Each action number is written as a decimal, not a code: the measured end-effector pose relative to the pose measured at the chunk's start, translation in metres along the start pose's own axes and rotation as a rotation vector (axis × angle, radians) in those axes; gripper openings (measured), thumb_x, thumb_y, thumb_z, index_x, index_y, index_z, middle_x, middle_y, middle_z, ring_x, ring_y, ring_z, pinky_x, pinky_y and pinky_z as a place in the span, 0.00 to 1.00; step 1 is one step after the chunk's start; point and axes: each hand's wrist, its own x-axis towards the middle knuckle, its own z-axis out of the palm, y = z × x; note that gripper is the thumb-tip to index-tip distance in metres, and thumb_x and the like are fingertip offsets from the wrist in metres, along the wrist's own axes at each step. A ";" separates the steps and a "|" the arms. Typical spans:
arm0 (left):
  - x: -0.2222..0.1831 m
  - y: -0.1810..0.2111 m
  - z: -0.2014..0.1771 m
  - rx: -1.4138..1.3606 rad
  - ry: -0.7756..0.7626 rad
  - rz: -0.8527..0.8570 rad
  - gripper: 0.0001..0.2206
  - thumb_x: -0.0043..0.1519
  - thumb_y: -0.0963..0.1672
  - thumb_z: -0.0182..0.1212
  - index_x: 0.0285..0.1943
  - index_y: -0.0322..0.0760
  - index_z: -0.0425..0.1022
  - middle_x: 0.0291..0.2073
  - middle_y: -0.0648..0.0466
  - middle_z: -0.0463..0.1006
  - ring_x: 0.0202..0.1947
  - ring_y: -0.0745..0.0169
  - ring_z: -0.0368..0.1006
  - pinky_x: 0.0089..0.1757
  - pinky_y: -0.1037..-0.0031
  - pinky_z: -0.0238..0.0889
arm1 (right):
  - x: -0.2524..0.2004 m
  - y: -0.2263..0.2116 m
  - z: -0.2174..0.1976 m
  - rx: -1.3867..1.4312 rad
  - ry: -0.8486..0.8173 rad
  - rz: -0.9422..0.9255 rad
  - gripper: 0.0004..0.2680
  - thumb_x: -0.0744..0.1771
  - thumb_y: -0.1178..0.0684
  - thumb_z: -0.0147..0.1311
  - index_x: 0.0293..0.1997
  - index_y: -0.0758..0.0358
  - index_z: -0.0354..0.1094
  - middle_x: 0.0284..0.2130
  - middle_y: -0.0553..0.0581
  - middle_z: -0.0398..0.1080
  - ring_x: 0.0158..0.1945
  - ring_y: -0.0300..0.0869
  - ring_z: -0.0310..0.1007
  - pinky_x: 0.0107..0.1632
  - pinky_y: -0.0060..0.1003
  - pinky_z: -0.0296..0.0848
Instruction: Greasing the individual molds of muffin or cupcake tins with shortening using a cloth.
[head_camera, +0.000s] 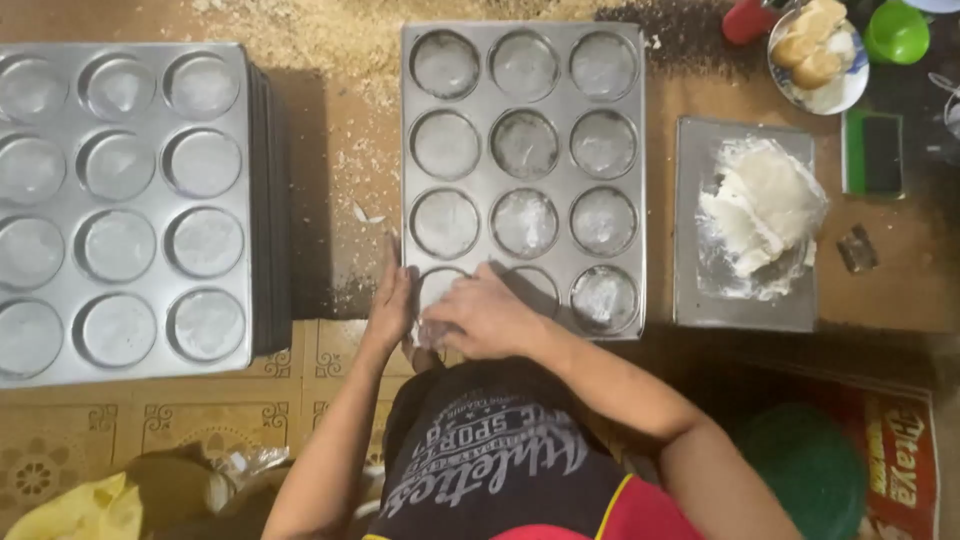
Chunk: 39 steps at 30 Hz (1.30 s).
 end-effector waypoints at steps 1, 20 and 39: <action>0.003 0.000 0.002 0.005 0.007 0.012 0.27 0.72 0.53 0.34 0.82 0.56 0.40 0.76 0.43 0.51 0.74 0.36 0.47 0.70 0.48 0.41 | -0.007 0.007 -0.020 -0.007 0.011 -0.008 0.11 0.60 0.42 0.62 0.45 0.44 0.73 0.32 0.50 0.78 0.40 0.47 0.76 0.46 0.50 0.61; 0.005 -0.020 -0.025 0.027 0.208 -0.066 0.23 0.61 0.47 0.66 0.67 0.48 0.72 0.53 0.43 0.79 0.57 0.44 0.73 0.54 0.52 0.66 | -0.050 0.046 -0.069 0.110 0.317 0.030 0.12 0.63 0.44 0.62 0.49 0.46 0.75 0.30 0.49 0.77 0.37 0.44 0.74 0.46 0.42 0.66; -0.096 0.007 -0.363 0.280 0.616 -0.500 0.25 0.68 0.48 0.60 0.75 0.41 0.63 0.64 0.39 0.69 0.57 0.40 0.69 0.57 0.44 0.60 | -0.041 0.019 -0.080 0.244 0.350 0.410 0.14 0.63 0.54 0.65 0.53 0.60 0.75 0.40 0.53 0.79 0.40 0.41 0.73 0.45 0.34 0.73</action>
